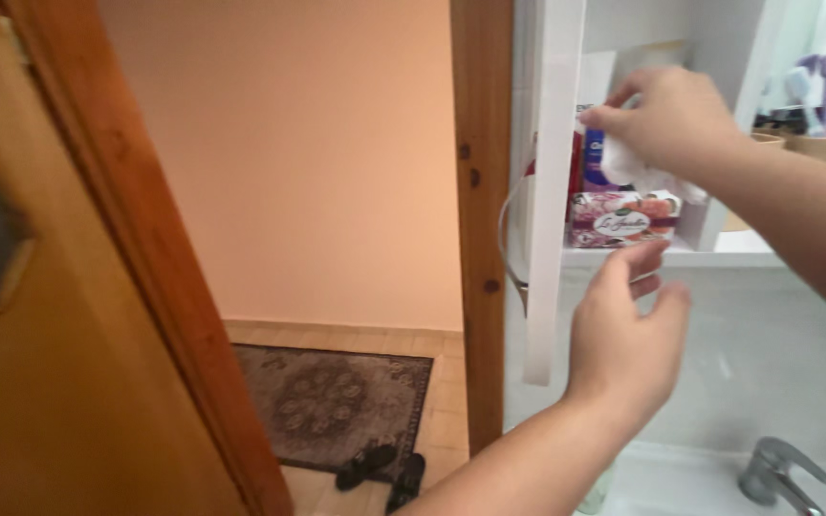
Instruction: The person opens a bathroom cabinet and wipes several items with a tissue, including a purple-capped bottle, a white tub, a small dark bottle, and a soap box. The person places each item back on the shelf after wiping. The person then closes the cabinet door.
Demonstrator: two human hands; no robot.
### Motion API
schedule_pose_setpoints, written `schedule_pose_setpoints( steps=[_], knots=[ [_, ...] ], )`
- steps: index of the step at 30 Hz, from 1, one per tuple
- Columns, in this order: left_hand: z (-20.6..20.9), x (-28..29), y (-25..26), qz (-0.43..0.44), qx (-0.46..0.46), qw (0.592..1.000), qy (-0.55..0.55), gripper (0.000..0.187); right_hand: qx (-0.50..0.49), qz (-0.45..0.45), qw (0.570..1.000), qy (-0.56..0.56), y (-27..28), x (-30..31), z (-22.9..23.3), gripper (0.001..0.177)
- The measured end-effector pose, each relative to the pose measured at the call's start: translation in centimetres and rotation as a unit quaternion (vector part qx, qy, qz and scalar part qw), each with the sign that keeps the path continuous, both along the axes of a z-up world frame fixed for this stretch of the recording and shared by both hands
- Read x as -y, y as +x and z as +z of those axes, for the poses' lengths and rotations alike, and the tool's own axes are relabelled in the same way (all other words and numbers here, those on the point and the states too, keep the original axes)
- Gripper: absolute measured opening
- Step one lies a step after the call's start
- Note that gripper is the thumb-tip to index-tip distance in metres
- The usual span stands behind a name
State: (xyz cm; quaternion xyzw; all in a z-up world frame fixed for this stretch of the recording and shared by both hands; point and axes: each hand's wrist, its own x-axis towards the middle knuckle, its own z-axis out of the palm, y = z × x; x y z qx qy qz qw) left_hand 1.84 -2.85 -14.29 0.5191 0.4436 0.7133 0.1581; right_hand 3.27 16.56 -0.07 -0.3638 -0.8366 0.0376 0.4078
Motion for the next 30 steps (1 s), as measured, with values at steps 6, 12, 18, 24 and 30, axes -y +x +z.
schedule_pose_setpoints(
  steps=[6,12,18,24,30],
  knots=[
    [2.0,1.0,0.5,0.028,-0.042,0.998,0.047,0.045,-0.032,0.026,0.998,0.043,0.0,0.8,-1.0,0.059],
    [3.5,1.9,0.6,0.136,-0.138,0.979,0.061,0.042,-0.103,0.083,0.990,0.052,-0.6,0.8,-1.3,0.054],
    [6.5,1.9,-0.8,0.304,-0.357,0.868,0.164,0.033,-0.117,0.306,0.921,0.210,0.3,2.6,0.2,0.044],
    [11.4,3.1,-4.1,0.464,-0.470,0.735,0.152,0.030,-0.287,0.577,0.717,-0.267,-2.4,5.9,2.1,0.022],
    [14.1,4.2,-4.9,0.565,-0.487,0.651,0.143,0.034,-0.331,0.548,0.751,-0.162,-3.3,9.5,1.8,0.024]
  ],
)
